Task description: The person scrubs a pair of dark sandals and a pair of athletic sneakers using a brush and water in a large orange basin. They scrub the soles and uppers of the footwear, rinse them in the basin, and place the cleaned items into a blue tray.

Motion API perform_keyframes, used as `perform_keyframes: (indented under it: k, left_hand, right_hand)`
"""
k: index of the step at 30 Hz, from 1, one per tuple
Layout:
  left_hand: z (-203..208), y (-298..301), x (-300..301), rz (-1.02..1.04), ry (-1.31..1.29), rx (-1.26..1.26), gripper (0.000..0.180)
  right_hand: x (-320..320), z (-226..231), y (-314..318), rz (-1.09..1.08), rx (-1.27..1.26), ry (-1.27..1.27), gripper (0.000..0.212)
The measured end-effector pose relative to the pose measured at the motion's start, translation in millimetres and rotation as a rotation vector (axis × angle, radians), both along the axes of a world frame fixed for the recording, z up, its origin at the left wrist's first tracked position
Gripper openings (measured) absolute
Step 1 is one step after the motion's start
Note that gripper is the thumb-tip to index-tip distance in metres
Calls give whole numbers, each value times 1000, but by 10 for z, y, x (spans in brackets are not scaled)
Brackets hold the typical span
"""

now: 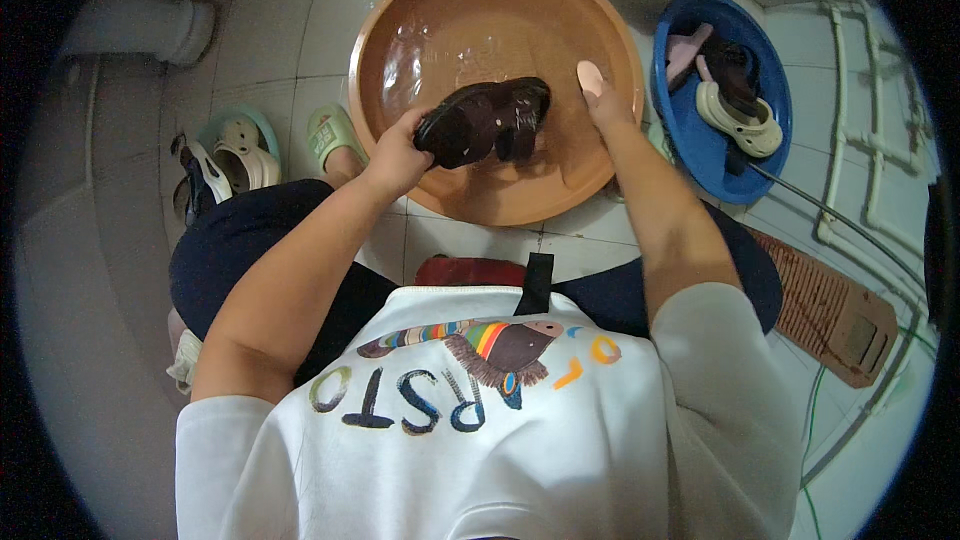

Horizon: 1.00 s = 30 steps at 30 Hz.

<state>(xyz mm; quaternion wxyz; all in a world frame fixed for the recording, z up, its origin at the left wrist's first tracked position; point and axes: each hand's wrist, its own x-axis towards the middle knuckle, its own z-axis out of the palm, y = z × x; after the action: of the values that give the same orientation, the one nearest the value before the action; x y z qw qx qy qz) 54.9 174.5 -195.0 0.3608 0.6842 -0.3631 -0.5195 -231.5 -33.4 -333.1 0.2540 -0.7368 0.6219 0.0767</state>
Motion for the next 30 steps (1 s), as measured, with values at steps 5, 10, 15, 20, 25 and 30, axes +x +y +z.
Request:
perform_keyframes:
  k: [5,10,15,20,25,30]
  left_hand:
    - [-254,40,141,-130,-116,34,52]
    - [-228,-15,137,26,63,46,47]
    - [-205,-131,148,57,48,117,39]
    - [-268,-121,161,87,-182,-38,29]
    - [-265,-150,131,121,-27,118,33]
    - [-264,-93,246,-85,-183,100,34]
  right_hand:
    - [-174,-861,124,54,96,119,46]
    - [207,30,-152,-60,128,-657,41]
    - [1144,1387,494,263,175,-260,46]
    - [1526,1740,916,564,62,-375,44]
    - [1040,1355,581,233,153,-392,45]
    - [1187,1594,955,413,218,-301,46]
